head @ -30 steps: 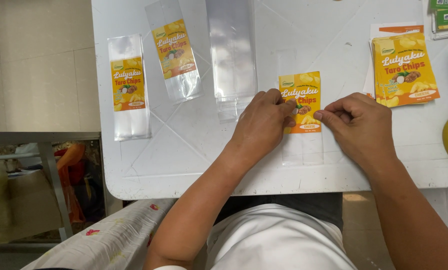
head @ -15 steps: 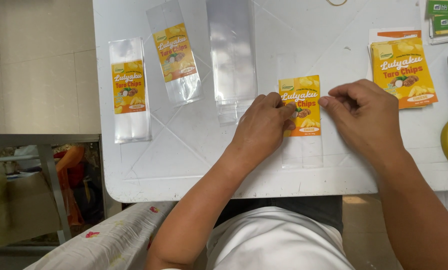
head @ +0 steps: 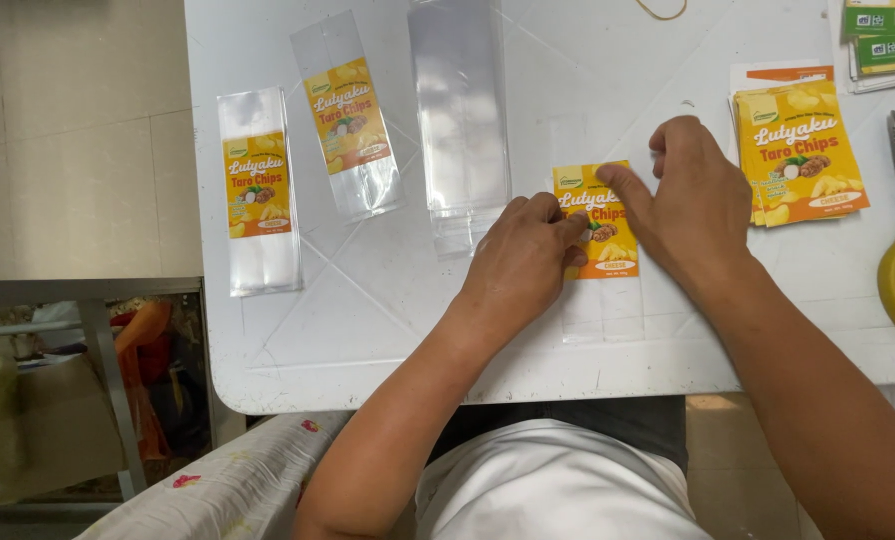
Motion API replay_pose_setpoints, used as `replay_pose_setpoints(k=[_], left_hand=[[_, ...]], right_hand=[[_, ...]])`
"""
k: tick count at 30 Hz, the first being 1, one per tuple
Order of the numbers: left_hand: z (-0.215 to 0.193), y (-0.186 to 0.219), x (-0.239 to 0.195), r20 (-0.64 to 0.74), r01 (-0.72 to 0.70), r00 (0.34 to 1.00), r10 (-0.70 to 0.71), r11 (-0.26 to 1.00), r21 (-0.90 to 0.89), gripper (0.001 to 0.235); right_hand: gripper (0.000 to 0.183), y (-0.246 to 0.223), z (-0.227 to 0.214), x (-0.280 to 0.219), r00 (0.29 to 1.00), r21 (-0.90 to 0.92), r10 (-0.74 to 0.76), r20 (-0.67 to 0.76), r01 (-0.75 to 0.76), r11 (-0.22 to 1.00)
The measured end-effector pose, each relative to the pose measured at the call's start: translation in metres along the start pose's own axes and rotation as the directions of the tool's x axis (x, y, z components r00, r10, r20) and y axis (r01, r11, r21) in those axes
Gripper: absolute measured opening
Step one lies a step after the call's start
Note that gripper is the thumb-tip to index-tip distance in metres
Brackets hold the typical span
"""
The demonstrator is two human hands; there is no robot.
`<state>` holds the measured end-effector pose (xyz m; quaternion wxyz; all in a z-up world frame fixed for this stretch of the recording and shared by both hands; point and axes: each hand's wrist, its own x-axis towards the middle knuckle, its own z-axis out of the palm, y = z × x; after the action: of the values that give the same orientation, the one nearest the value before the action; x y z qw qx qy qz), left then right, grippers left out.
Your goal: The person places printed labels onto clear plastic bags on a white table. They peel the backing from each label and smooth it onto the bag surface, repeating this process for several bags.
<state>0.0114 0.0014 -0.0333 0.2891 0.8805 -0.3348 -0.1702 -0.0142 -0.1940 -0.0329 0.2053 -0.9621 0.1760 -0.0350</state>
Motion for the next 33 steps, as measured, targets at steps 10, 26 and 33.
replay_pose_setpoints(k=[10,26,33], left_hand=[[-0.025,0.02,-0.004,0.023,0.053,0.998,-0.056,0.995,0.085,0.029],[-0.019,0.036,0.012,-0.265,0.179,0.935,-0.236,0.958,-0.223,0.079],[-0.04,0.056,-0.025,-0.186,0.229,0.934,-0.305,0.911,-0.342,0.092]], right_hand=[[0.019,0.013,0.009,-0.001,0.929,0.049,-0.336,-0.155,0.347,0.937],[0.017,0.019,0.01,-0.004,0.952,0.275,-0.287,-0.112,0.307,0.911],[0.046,0.013,0.003,-0.008,0.957,0.122,-0.288,0.044,0.281,0.952]])
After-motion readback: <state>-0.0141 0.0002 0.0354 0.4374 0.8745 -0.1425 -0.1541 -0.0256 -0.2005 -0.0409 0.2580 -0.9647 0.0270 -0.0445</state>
